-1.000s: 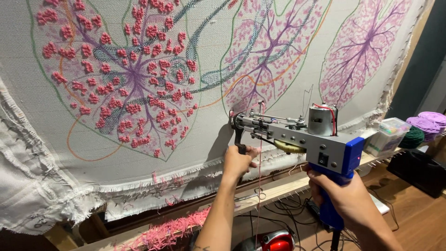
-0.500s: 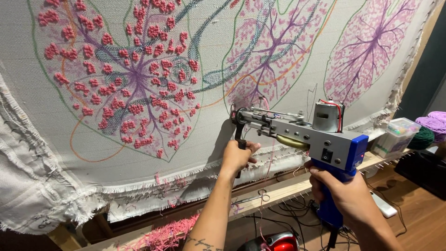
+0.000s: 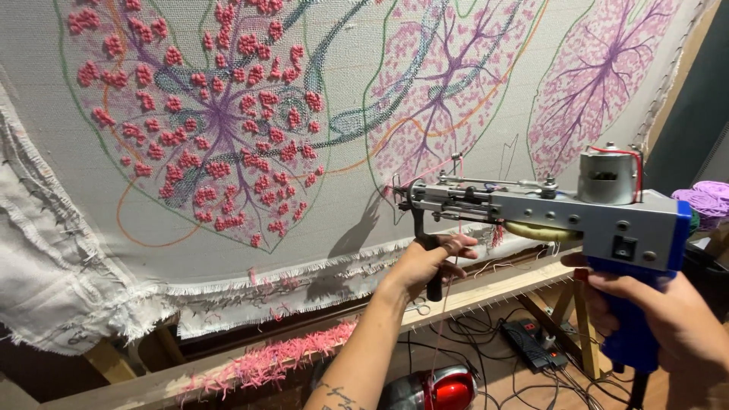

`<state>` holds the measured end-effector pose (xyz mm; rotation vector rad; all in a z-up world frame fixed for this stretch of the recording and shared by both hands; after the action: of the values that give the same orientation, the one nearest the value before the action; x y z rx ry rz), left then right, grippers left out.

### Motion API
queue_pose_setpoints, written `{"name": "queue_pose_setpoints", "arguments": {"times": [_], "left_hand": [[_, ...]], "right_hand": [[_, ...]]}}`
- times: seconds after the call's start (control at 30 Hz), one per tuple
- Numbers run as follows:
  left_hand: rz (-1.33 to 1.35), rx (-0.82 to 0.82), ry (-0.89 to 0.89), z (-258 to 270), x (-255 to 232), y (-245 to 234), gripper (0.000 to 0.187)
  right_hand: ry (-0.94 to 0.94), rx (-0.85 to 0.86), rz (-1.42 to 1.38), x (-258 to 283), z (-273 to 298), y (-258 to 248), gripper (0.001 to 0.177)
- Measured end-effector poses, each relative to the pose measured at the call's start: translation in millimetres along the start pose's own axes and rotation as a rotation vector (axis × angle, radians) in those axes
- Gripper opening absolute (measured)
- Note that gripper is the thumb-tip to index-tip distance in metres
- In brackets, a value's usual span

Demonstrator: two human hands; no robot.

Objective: Tufting a rug using a tufting gun on a large vertical frame.

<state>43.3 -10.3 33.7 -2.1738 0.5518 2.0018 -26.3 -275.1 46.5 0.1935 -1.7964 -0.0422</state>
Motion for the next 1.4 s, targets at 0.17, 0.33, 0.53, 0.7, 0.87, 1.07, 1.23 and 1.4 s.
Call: {"name": "queue_pose_setpoints", "arguments": {"times": [0.17, 0.33, 0.53, 0.7, 0.87, 1.07, 1.23, 1.4], "left_hand": [[-0.130, -0.034, -0.056, 11.1, -20.7, 25.6, 0.028], [-0.184, -0.037, -0.016, 2.9, -20.7, 29.9, 0.021], [-0.173, -0.082, -0.037, 13.9, -19.3, 32.2, 0.029], [-0.196, -0.131, -0.068, 12.2, -10.2, 27.3, 0.037], [-0.212, -0.109, -0.040, 2.4, 5.3, 16.2, 0.026], [-0.239, -0.103, -0.106, -5.5, 14.3, 5.8, 0.023], [-0.203, -0.150, -0.092, -4.9, 10.4, 2.4, 0.024], [-0.286, -0.244, -0.075, -11.5, 8.4, -11.5, 0.031]], "right_hand": [[-0.073, -0.059, 0.140, 23.8, 16.1, 3.5, 0.033], [-0.101, -0.045, 0.096, 20.4, 14.0, -12.2, 0.036], [-0.057, -0.037, 0.103, 21.6, 16.1, -6.0, 0.029], [-0.005, -0.029, 0.052, 6.5, 8.6, -13.1, 0.020], [0.037, -0.037, 0.076, 4.0, 7.6, -6.2, 0.023], [0.029, -0.052, 0.062, 4.9, 9.3, 1.2, 0.018], [0.018, -0.077, 0.020, 0.1, 7.6, 15.1, 0.018], [-0.028, 0.031, 0.007, -0.2, 8.8, 46.0, 0.018]]}}
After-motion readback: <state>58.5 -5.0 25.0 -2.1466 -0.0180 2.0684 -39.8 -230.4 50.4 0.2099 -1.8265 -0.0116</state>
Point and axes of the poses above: each hand's wrist, its own z-axis away from the middle knuckle, its own y-axis out of the palm, x = y × z, the point moved 2 cm from there along -z, towards the middle knuckle, and after that the axes turned 3 degrees about y, right-handed, at the moved point
